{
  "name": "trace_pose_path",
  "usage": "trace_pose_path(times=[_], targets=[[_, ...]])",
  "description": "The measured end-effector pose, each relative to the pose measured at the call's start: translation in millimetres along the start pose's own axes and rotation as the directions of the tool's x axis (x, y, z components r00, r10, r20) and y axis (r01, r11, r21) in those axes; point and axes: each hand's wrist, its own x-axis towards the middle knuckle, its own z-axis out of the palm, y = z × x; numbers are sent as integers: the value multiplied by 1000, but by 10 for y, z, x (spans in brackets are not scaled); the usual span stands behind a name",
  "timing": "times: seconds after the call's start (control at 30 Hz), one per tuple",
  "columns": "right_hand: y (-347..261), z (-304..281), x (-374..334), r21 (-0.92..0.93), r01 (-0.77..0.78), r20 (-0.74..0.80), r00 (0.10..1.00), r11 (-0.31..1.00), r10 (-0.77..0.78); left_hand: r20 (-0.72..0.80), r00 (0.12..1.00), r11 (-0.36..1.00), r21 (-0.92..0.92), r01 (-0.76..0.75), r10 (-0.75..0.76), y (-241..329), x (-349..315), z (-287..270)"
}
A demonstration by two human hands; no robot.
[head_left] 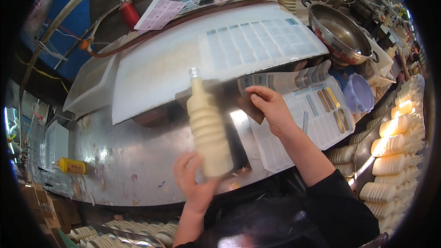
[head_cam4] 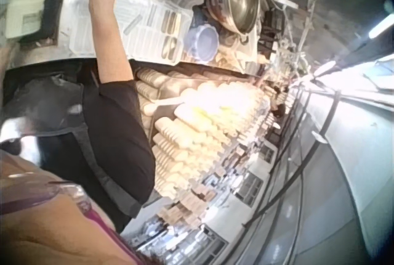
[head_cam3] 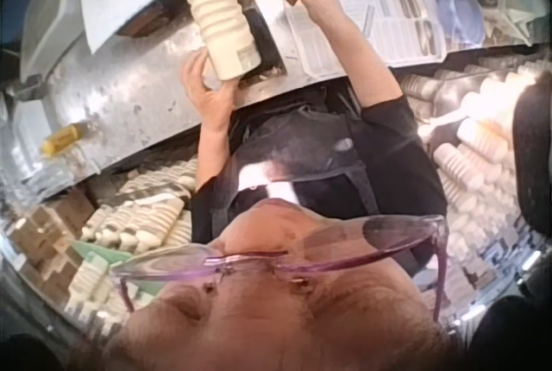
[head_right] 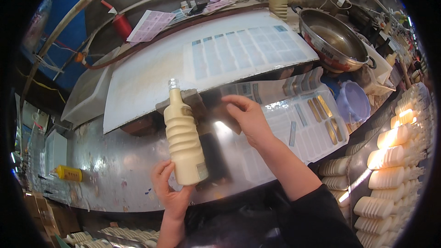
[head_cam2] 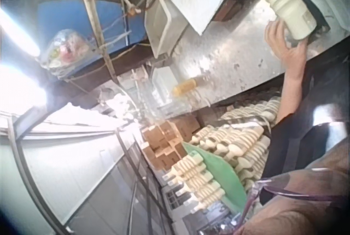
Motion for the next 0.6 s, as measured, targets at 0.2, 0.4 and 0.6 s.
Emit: trace_pose_path(times=[0.2, 0.4, 0.6], targets=[[-6, 27, -456, -108, -271, 185, 940, 957, 287, -50, 998, 997, 73, 39, -35, 36, 67, 261], [-85, -67, -784, -383, -80, 133, 981, 921, 140, 36, 993, 979, 171, -115, 110, 130, 121, 251], [144, -762, -1021, -855, 167, 112, 984, 491, -139, 133, 991, 983, 175, -45, 22, 220, 4, 204]])
